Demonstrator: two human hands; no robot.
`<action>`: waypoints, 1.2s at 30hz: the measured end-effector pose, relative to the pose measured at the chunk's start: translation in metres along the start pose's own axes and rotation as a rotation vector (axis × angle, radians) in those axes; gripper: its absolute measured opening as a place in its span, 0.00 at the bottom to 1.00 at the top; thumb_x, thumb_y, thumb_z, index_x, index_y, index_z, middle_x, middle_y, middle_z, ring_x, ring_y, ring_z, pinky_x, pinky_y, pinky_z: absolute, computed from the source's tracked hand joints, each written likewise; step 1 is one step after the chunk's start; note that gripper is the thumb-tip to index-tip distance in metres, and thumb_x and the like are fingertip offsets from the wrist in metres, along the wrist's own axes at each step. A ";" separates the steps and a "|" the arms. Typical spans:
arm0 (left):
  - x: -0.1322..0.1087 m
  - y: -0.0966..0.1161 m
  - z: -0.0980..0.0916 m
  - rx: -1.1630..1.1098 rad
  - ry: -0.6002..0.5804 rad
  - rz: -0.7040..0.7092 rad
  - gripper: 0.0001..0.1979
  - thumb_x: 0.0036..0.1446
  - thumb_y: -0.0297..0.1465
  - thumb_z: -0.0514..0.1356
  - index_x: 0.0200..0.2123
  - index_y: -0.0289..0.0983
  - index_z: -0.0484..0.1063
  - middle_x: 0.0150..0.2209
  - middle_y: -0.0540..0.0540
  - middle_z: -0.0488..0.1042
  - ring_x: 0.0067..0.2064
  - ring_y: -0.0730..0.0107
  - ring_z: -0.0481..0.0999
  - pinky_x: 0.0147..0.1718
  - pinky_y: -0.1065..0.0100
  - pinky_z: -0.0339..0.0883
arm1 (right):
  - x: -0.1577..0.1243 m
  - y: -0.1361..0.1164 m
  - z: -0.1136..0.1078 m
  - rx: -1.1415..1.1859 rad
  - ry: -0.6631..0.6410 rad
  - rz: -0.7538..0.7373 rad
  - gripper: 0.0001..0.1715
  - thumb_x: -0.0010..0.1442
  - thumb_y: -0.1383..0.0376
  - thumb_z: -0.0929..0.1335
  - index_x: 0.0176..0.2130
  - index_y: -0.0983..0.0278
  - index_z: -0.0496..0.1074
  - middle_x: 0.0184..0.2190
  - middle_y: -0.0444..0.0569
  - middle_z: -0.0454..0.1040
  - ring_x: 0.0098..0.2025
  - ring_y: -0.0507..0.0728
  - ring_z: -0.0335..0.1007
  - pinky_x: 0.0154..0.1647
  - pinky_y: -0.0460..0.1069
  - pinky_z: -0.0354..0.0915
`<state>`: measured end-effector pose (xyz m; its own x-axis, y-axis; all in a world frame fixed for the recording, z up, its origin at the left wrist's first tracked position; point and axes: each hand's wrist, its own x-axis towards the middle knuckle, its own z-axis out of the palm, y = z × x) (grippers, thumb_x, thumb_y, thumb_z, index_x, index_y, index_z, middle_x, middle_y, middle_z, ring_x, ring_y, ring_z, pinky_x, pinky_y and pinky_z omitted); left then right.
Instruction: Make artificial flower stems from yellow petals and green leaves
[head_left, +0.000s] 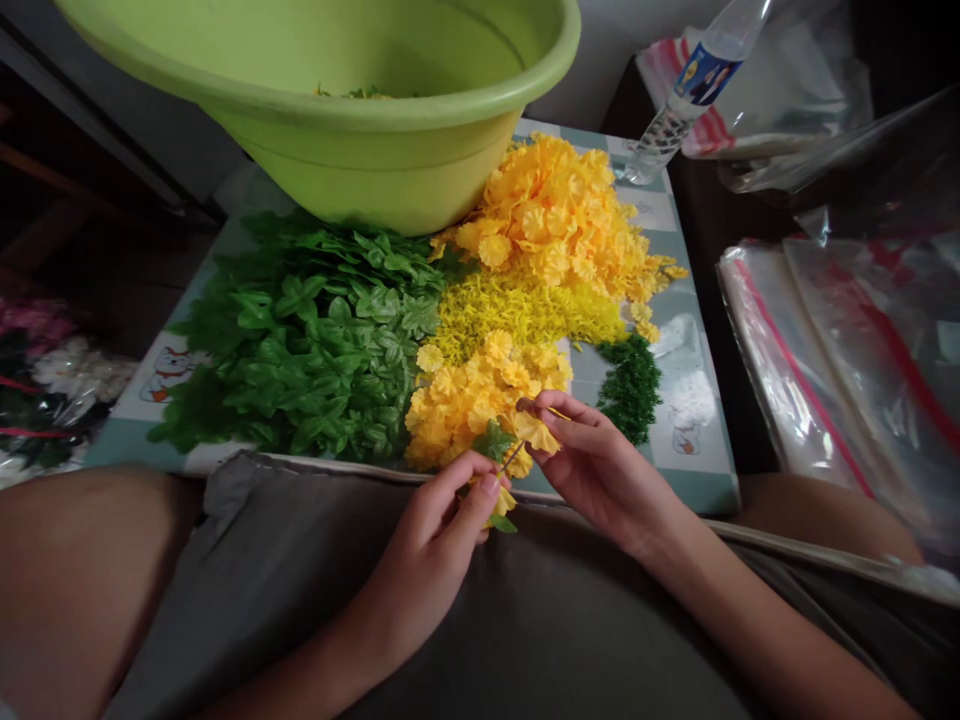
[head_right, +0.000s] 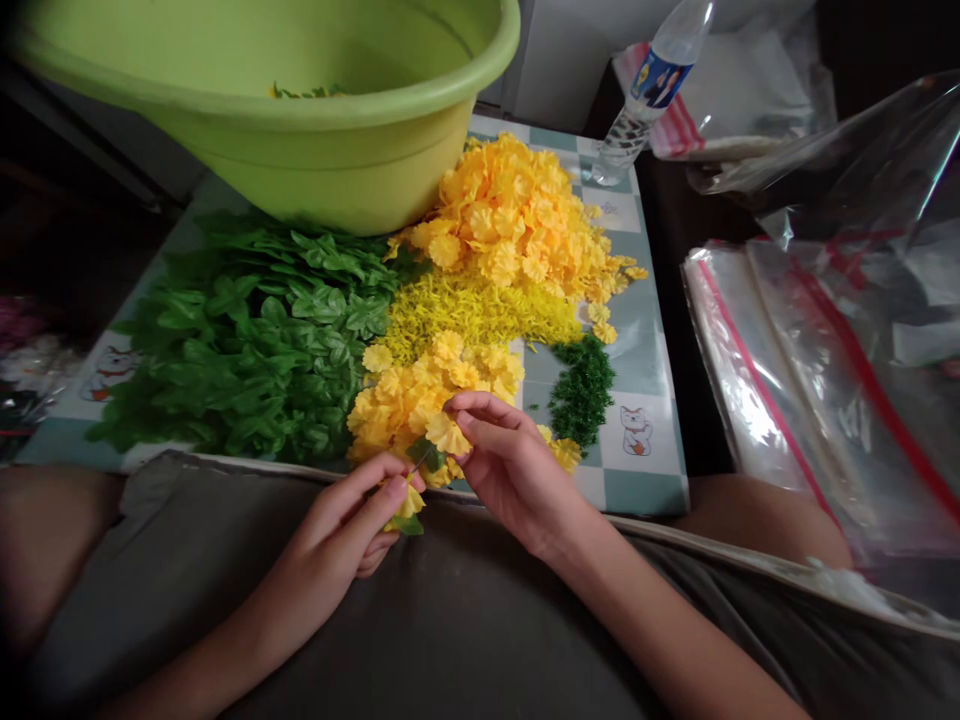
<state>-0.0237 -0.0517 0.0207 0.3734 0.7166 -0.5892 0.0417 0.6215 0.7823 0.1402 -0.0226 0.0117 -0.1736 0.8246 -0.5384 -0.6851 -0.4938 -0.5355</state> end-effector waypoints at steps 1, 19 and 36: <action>0.000 0.000 0.000 0.007 -0.002 0.000 0.12 0.62 0.42 0.54 0.34 0.40 0.65 0.22 0.58 0.49 0.20 0.80 0.43 0.16 0.77 0.37 | 0.000 0.000 0.000 0.002 0.000 0.002 0.08 0.45 0.72 0.74 0.30 0.64 0.77 0.33 0.44 0.72 0.30 0.47 0.64 0.30 0.41 0.63; -0.002 0.000 0.000 0.016 -0.007 0.003 0.12 0.62 0.42 0.54 0.33 0.40 0.66 0.21 0.58 0.50 0.20 0.79 0.43 0.16 0.75 0.39 | -0.002 0.003 0.002 -0.151 -0.065 0.042 0.05 0.49 0.71 0.73 0.31 0.65 0.76 0.32 0.44 0.70 0.29 0.46 0.64 0.26 0.39 0.63; -0.011 -0.004 -0.001 0.350 0.182 0.193 0.12 0.63 0.39 0.51 0.47 0.43 0.64 0.32 0.50 0.69 0.29 0.70 0.64 0.29 0.69 0.58 | -0.009 0.000 0.005 -0.208 -0.260 0.174 0.05 0.47 0.71 0.74 0.29 0.64 0.79 0.33 0.45 0.70 0.29 0.47 0.65 0.30 0.42 0.62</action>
<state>-0.0285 -0.0618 0.0237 0.2372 0.8724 -0.4274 0.3106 0.3487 0.8843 0.1379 -0.0284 0.0195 -0.4670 0.7530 -0.4635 -0.4761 -0.6558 -0.5858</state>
